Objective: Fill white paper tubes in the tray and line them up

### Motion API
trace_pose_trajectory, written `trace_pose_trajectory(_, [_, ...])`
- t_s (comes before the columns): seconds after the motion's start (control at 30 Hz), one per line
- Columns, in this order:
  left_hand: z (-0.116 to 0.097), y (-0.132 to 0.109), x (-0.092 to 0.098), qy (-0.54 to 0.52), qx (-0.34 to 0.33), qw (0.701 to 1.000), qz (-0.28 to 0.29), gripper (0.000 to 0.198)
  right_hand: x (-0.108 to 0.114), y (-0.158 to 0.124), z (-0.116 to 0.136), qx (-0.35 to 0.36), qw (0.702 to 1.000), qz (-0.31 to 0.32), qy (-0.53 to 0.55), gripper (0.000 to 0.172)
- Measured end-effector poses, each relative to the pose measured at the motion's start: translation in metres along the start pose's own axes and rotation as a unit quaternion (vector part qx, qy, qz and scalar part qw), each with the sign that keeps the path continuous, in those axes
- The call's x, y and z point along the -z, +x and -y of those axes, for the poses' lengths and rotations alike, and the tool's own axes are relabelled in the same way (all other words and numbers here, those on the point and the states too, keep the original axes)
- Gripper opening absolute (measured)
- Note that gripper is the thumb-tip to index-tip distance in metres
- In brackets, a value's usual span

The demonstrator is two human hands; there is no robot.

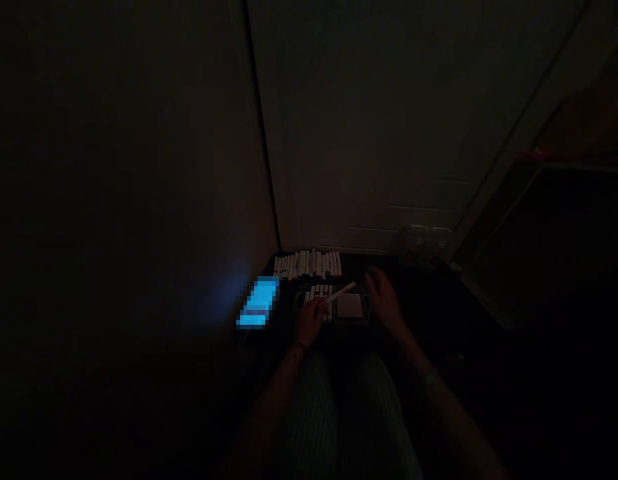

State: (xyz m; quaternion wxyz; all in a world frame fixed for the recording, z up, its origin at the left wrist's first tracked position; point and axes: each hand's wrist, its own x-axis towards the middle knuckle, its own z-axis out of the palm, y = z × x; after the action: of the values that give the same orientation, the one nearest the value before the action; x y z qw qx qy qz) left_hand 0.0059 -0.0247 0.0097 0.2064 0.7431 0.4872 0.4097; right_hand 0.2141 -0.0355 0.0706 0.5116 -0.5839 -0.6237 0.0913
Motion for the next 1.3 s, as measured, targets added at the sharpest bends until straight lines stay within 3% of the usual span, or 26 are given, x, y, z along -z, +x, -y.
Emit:
trace_pose_trajectory(0.13, [0.003, 0.0, -0.002, 0.021, -0.022, 0.999, 0.019, 0.028, -0.04, -0.014, -0.015, -0.036, 0.996, 0.081, 0.027, 0.033])
trace_pose_trajectory(0.27, [0.003, 0.0, -0.003, 0.048, -0.032, 0.998, 0.028, 0.025, -0.061, -0.023, -0.027, -0.037, 0.995, 0.036, 0.088, 0.034])
trace_pose_trajectory(0.6, [-0.005, 0.005, -0.004, 0.096, -0.074, 0.99, 0.065, 0.029, -0.06, -0.034, -0.035, -0.04, 0.992, -0.066, 0.098, 0.034])
trace_pose_trajectory(0.73, [-0.005, 0.007, -0.004, 0.11, -0.038, 0.991, 0.059, 0.031, -0.059, -0.031, -0.036, -0.046, 0.988, -0.051, 0.142, 0.034])
trace_pose_trajectory(0.83, [-0.004, 0.007, -0.003, 0.13, -0.051, 0.987, 0.075, 0.031, -0.06, -0.03, -0.037, -0.066, 0.983, -0.049, 0.162, 0.035])
trace_pose_trajectory(1.03, [-0.003, 0.008, -0.008, 0.186, -0.086, 0.977, 0.055, 0.03, -0.064, -0.029, -0.041, -0.094, 0.986, -0.1, 0.097, 0.034])
trace_pose_trajectory(1.17, [-0.006, 0.006, -0.011, 0.181, -0.096, 0.977, 0.052, 0.028, -0.064, -0.028, -0.042, -0.101, 0.985, -0.076, 0.118, 0.036])
trace_pose_trajectory(1.3, [-0.008, 0.005, -0.008, 0.157, -0.064, 0.984, 0.051, 0.027, -0.062, -0.028, -0.042, -0.094, 0.986, -0.082, 0.111, 0.034])
